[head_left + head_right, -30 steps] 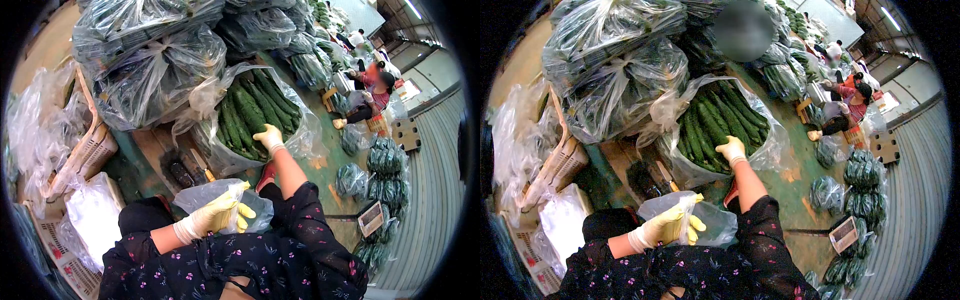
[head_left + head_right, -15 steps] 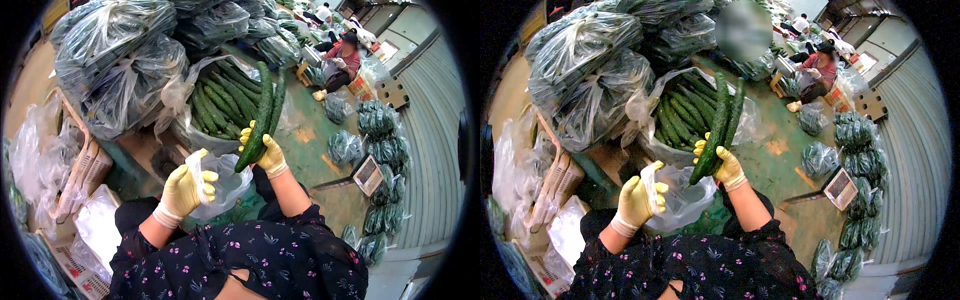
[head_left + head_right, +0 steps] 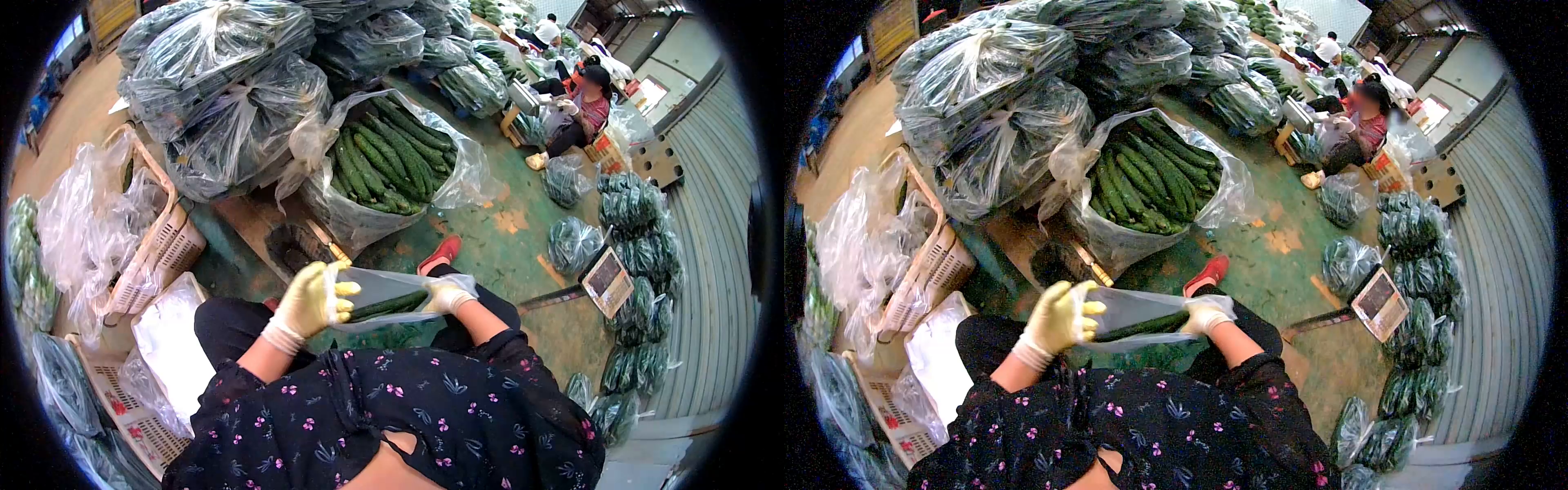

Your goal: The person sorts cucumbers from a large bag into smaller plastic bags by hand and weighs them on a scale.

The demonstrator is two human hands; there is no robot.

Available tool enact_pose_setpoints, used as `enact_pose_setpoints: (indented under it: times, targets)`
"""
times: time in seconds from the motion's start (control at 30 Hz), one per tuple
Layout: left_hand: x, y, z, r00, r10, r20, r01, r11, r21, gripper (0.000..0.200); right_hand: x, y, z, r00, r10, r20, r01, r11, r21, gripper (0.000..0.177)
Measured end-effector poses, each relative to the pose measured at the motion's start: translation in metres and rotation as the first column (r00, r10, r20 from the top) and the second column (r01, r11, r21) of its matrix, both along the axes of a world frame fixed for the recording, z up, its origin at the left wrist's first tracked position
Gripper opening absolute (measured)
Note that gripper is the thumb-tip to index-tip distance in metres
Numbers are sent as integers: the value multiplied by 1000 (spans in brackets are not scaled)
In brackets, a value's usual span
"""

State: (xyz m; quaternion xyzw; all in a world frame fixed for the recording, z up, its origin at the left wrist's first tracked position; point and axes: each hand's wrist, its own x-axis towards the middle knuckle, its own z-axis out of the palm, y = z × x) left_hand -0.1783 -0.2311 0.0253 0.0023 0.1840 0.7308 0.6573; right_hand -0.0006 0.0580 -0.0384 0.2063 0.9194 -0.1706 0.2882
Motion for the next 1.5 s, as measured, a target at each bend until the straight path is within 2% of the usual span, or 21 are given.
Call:
enact_pose_setpoints:
  times: [0.17,0.23,0.3,0.37,0.4,0.43,0.47,0.5,0.53,0.6,0.63,0.7,0.8,0.97,1.03,1.07,1.13,1.17,1.23,1.37,1.5]
  targets:
    - [2,35,-75,976,-217,-8,205,935,-290,44,11,15,-24,996,-22,90,20,1000,20,86]
    - [6,45,-96,964,-265,-17,243,907,-344,44,3,13,-32,985,-41,168,45,999,-22,89]
    - [11,53,-91,967,-252,-22,234,926,-296,43,-12,20,-37,977,-6,211,15,999,-38,78]
    - [16,61,-86,967,-255,-4,245,934,-262,45,-33,42,-46,1000,-5,6,7,940,-341,58]
    - [18,66,-91,961,-277,20,273,928,-255,47,-53,39,-26,986,-72,-151,12,932,-362,41]
    - [19,69,-94,957,-287,37,288,931,-224,47,-75,37,-14,935,-220,-276,75,888,-454,31]
    - [22,72,-89,959,-283,29,281,929,-239,44,-104,12,47,889,-395,-231,262,852,-453,27]
    - [24,74,-84,961,-277,20,272,928,-255,42,-126,31,15,803,-309,-509,72,899,-432,28]
    - [26,77,-89,960,-276,53,281,937,-207,41,-152,28,26,743,-232,-627,55,956,-288,31]
    - [29,81,-91,957,-286,40,288,931,-224,48,-202,13,48,728,2,-685,64,995,72,40]
    - [30,83,-88,955,-293,35,293,927,-235,51,-224,5,56,831,42,-555,87,975,203,55]
    - [32,82,-85,957,-290,4,281,924,-259,67,-259,2,33,894,4,-448,122,960,252,71]
    - [29,78,-85,956,-294,-2,284,924,-257,69,-284,-1,22,963,-33,-269,123,937,328,79]
    - [27,72,-86,967,-256,22,252,928,-275,69,-291,11,29,961,-15,-275,91,960,265,80]
    - [25,71,-86,968,-251,19,246,928,-281,69,-288,39,25,866,-151,-478,183,983,22,74]
    - [25,71,-86,967,-255,12,248,925,-287,69,-280,49,24,820,-289,-494,221,956,-194,72]
    - [25,71,-87,965,-263,4,253,923,-290,69,-264,66,21,727,-555,-405,201,736,-647,73]
    - [24,70,-88,965,-261,-9,247,922,-299,69,-251,71,7,587,-761,-275,131,425,-896,68]
    - [22,68,-89,962,-270,-25,251,919,-303,68,-209,61,44,673,-740,3,86,74,-994,62]
    - [18,64,-83,974,-224,28,223,937,-269,47,-141,45,33,624,-771,125,-119,-252,-960,58]
    - [16,61,-81,979,-202,38,205,944,-260,44,-93,26,49,617,-782,86,-281,-320,-905,64]
